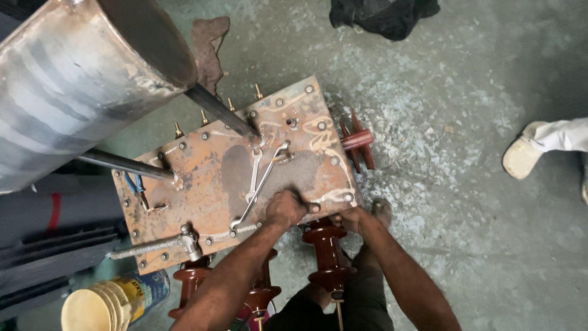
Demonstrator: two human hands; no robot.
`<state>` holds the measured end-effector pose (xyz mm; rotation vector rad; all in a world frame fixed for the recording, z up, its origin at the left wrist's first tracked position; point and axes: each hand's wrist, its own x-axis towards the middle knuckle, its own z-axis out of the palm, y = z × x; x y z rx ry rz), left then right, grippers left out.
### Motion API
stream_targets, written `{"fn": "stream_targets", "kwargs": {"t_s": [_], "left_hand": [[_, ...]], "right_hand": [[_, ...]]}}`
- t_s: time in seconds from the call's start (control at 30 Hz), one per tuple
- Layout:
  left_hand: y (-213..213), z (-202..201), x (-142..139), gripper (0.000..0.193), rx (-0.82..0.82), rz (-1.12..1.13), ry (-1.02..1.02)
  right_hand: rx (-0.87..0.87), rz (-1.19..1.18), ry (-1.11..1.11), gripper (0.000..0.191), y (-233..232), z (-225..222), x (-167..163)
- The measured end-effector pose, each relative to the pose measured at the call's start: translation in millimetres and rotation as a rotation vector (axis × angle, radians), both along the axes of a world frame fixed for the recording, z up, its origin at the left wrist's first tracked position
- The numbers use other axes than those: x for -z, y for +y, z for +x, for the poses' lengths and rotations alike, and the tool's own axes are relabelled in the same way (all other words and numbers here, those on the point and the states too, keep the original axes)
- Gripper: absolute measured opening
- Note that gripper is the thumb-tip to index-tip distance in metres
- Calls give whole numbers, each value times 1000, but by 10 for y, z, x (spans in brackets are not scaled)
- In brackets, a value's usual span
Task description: The person assembles brown insulator components onto a metal plate by inserting threaded rods and tightening nuts with a wrench. They handle multiple insulators one at a time, aligning them with holes in the plate and securing them with fasteners.
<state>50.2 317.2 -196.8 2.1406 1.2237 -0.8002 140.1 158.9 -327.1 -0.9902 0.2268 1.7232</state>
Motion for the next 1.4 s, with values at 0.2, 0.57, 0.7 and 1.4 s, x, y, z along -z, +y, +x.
{"fn": "stream_targets", "kwargs": {"t_s": [0.2, 0.57, 0.7, 1.4], "left_hand": [[9, 2, 65, 65, -23, 32, 31], [32, -18, 143, 64, -17, 27, 99], [23, -98, 231, 60, 6, -10, 138], [76, -269, 421, 44, 11, 60, 64]], "right_hand": [[15, -15, 177, 10, -19, 11, 74], [-386, 123, 197, 19, -12, 64, 137], [-308, 174, 179, 17, 11, 28, 166], [20, -83, 565, 44, 78, 31, 165]]}}
